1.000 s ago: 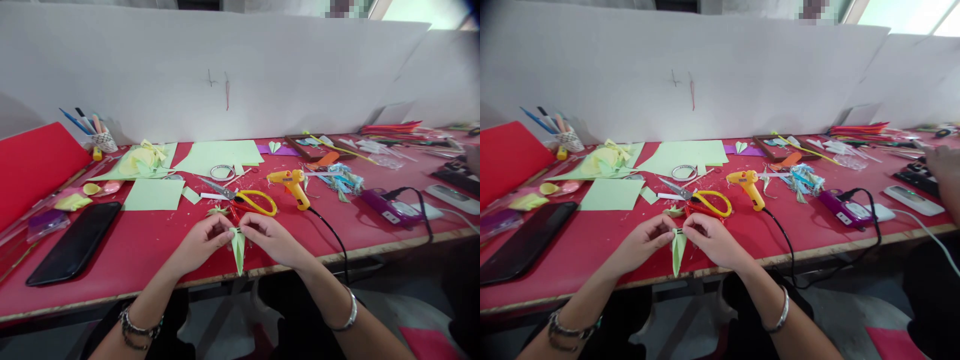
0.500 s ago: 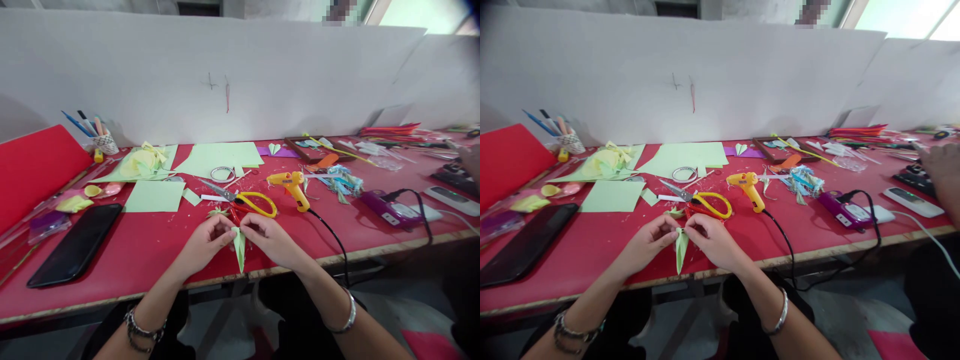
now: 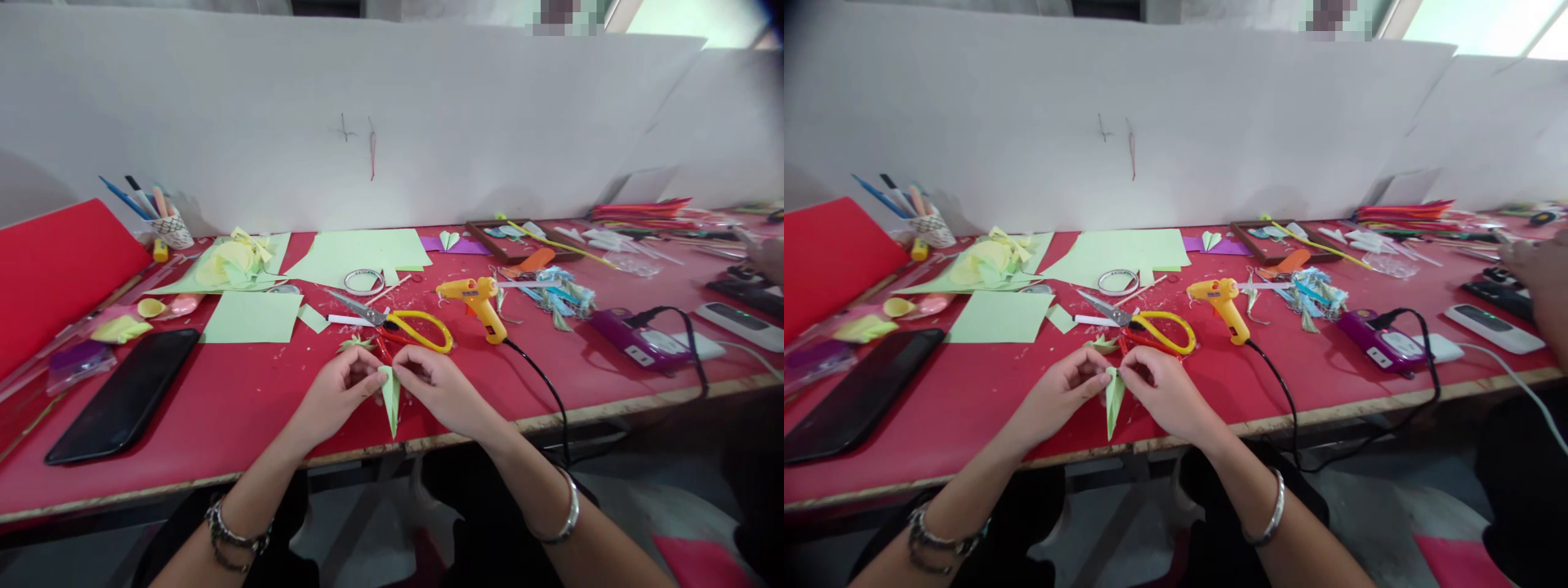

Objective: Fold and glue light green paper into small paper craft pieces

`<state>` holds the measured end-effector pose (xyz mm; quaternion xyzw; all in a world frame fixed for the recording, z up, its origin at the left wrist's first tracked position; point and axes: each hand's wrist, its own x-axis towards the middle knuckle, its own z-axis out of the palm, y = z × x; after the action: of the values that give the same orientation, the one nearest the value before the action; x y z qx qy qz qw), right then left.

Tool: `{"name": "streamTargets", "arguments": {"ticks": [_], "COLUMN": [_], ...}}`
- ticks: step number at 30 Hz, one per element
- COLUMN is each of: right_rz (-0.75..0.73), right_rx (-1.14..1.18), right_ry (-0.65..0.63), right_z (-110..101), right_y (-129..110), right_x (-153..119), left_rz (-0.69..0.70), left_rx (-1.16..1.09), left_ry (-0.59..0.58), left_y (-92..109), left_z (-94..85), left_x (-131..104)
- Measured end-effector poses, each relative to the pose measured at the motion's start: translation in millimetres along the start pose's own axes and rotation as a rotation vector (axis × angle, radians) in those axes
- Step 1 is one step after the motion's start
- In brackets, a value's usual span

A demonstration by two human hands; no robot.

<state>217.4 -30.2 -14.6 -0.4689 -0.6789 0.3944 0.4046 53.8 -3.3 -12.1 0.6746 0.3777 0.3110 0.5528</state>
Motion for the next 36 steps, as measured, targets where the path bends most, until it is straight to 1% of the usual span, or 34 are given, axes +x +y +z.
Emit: {"name": "streamTargets", "arguments": {"ticks": [4, 7, 11, 15, 19, 23, 25, 28, 31, 36], "right_rz": [0.008, 0.026, 0.082, 0.146, 0.197, 0.237, 0.238, 0.242, 0.227, 0.149], "right_rx": [-0.012, 0.033, 0.2, 0.413, 0.645, 0.809, 0.888, 1.001, 1.078, 1.11], "right_ry": [0.017, 0.027, 0.028, -0.023, -0.023, -0.013, -0.032, -0.069, -0.086, -0.149], "right_z": [2, 4, 6, 6, 7, 6, 5, 5, 6, 7], "right_y": [1, 2, 2, 3, 3, 2, 1, -2, -3, -3], "right_x": [1, 2, 2, 1, 1, 1, 1, 0, -2, -3], "left_rz": [-0.013, -0.014, 0.01, 0.042, 0.062, 0.069, 0.068, 0.097, 0.123, 0.099], "left_rx": [0.003, 0.001, 0.001, -0.046, -0.129, -0.208, -0.267, -0.405, -0.53, -0.628], "left_ry": [0.006, 0.007, 0.027, 0.036, 0.019, 0.032, 0.041, 0.017, -0.02, 0.012], "left_y": [0, 0, 2, 3, 2, -1, -3, -7, -8, -5], "left_z": [0.2, 0.6, 0.6, -0.6, -1.6, -2.4, -2.5, -1.5, 0.7, 3.2], "left_x": [0, 0, -1, -1, -2, -3, -3, -3, -3, -5]}}
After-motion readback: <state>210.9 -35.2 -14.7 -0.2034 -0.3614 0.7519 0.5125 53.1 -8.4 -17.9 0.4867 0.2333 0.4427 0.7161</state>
